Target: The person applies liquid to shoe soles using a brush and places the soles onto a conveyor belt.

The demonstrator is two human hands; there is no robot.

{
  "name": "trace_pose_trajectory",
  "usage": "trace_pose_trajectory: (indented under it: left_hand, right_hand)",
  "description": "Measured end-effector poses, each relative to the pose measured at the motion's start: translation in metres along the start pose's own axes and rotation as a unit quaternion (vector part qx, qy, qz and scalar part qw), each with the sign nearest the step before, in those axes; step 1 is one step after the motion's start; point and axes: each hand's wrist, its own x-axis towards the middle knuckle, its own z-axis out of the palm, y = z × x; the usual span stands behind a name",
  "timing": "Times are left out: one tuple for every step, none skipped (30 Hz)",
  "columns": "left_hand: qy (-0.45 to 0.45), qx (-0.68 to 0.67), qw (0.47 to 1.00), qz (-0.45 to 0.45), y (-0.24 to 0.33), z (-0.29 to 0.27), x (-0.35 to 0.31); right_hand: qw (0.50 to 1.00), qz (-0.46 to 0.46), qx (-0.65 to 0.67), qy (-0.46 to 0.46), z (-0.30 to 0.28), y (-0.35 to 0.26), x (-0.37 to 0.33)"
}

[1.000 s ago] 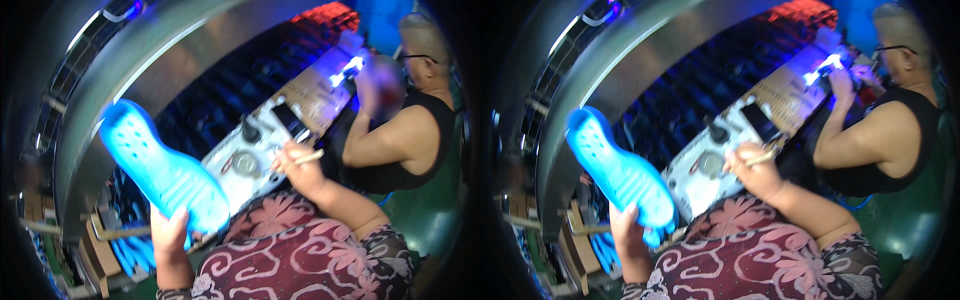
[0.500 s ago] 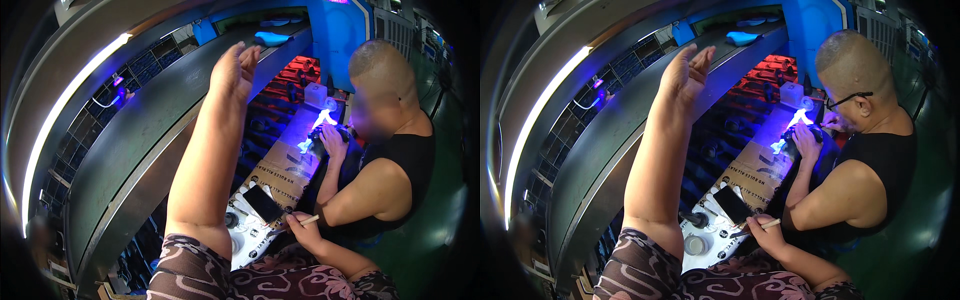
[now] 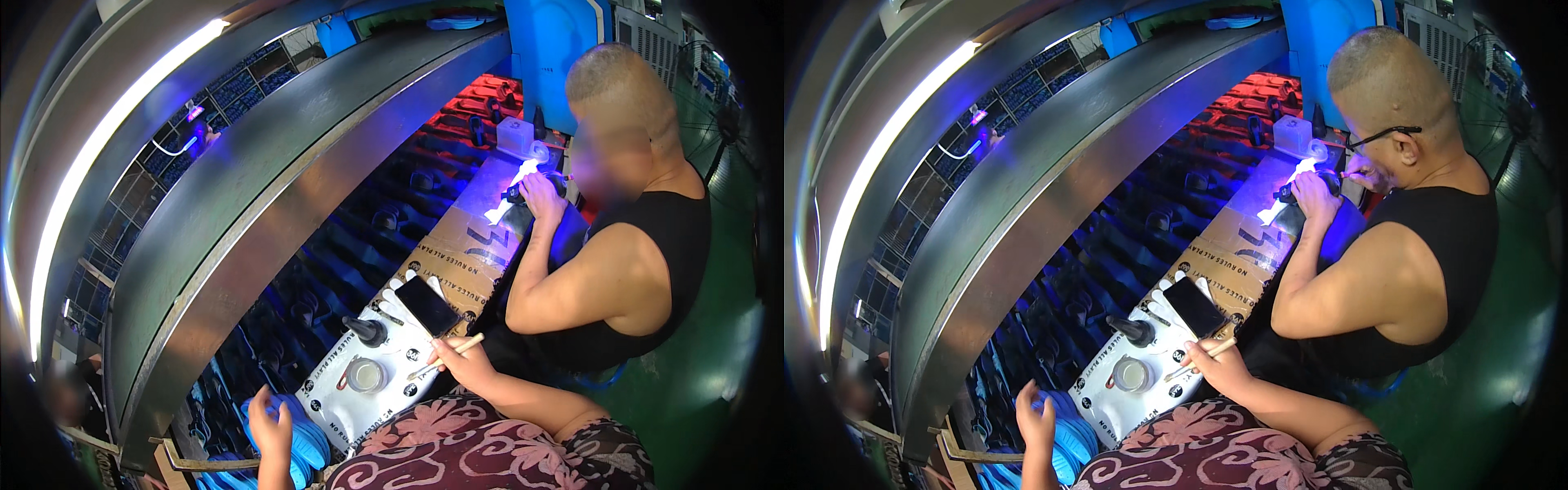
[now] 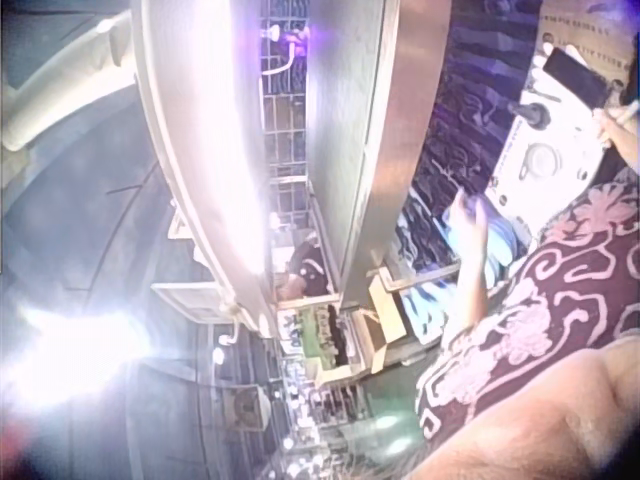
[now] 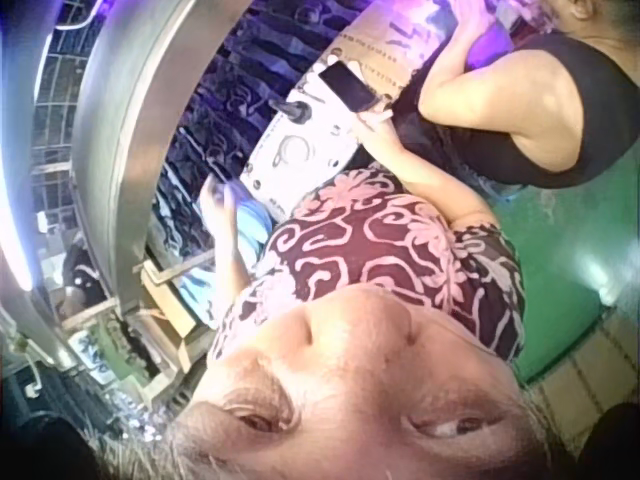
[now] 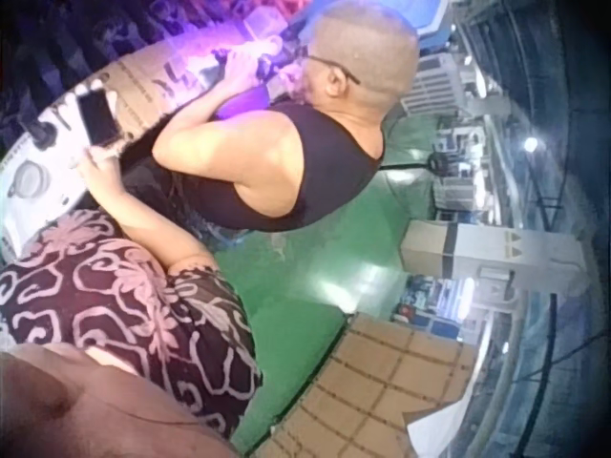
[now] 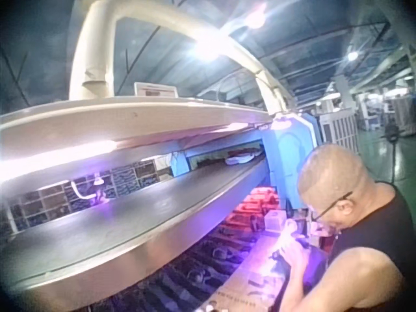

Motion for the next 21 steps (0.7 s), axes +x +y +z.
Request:
trace_pose_trajectory:
  left_hand:
    - [0.042,0.025,0.998,-0.032,-0.026,0.001,-0.025]
    - [0.035,0.082,0.994,-0.068,-0.058,0.001,-0.051]
    - [0.028,0.072,0.990,-0.122,-0.068,0.001,-0.069]
    - [0.020,0.065,0.982,-0.177,-0.076,0.001,-0.088]
    - [-0.025,0.147,0.978,-0.145,-0.100,0.008,-0.101]
    - [-0.128,0.118,0.948,-0.268,-0.075,0.000,-0.094]
    - [-0.159,0.194,0.926,-0.283,-0.080,0.007,-0.096]
    - [-0.137,0.174,0.932,-0.288,-0.078,0.009,-0.089]
    - [-0.070,0.166,0.953,-0.243,-0.088,0.017,-0.087]
    - [-0.055,0.100,0.957,-0.266,-0.094,0.018,-0.084]
    - [-0.021,0.048,0.964,-0.259,-0.095,0.021,-0.079]
    - [-0.011,-0.011,0.965,-0.262,-0.099,0.022,-0.077]
    - [0.012,-0.038,0.963,-0.268,-0.101,0.024,-0.082]
    - [-0.022,-0.041,0.963,-0.266,-0.111,0.027,-0.092]
    - [-0.062,0.014,0.968,-0.241,-0.106,0.025,-0.098]
    - [-0.135,0.028,0.955,-0.264,-0.111,0.028,-0.100]
    - [-0.152,0.050,0.951,-0.265,-0.116,0.027,-0.101]
    - [-0.169,0.070,0.949,-0.258,-0.116,0.025,-0.101]
    - [-0.175,0.069,0.947,-0.259,-0.114,0.021,-0.103]
    - [-0.142,0.054,0.951,-0.270,-0.109,0.014,-0.104]
    - [-0.110,0.038,0.954,-0.278,-0.108,0.012,-0.104]
  right_hand:
    - [1.000,0.005,-0.001,-0.006,0.007,0.000,0.001]
    - [1.000,-0.003,-0.004,-0.011,0.015,0.006,0.001]
    - [0.999,-0.008,-0.023,-0.026,0.024,0.009,0.001]
    - [0.998,-0.012,-0.039,-0.043,0.032,0.010,0.002]
    - [0.998,0.010,-0.039,-0.052,0.037,0.012,0.003]
    - [0.996,0.021,-0.037,-0.077,0.045,0.006,0.002]
    - [0.995,0.050,-0.046,-0.079,0.051,0.009,0.001]
    - [0.992,0.076,-0.075,-0.070,0.054,0.012,0.001]
    - [0.996,0.030,-0.047,-0.074,0.055,0.015,0.002]
    - [0.998,0.042,-0.034,-0.042,0.062,0.013,-0.001]
    - [0.998,0.021,-0.043,-0.037,0.061,0.012,0.000]
    - [0.998,0.030,-0.046,-0.024,0.062,0.009,0.000]
    - [0.999,0.036,-0.034,-0.008,0.060,0.011,-0.001]
    - [0.998,0.029,-0.058,-0.017,0.060,0.009,-0.001]
    - [0.998,0.024,-0.064,-0.017,0.062,0.007,-0.001]
    - [0.997,0.035,-0.068,-0.014,0.064,0.007,0.000]
    - [0.996,0.046,-0.070,-0.021,0.068,0.007,-0.001]
    - [0.996,0.053,-0.070,-0.022,0.070,0.007,-0.002]
    - [0.995,0.060,-0.072,-0.027,0.072,0.008,-0.002]
    - [0.995,0.064,-0.074,-0.024,0.074,0.009,-0.002]
    - [0.994,0.062,-0.078,-0.034,0.076,0.009,-0.002]
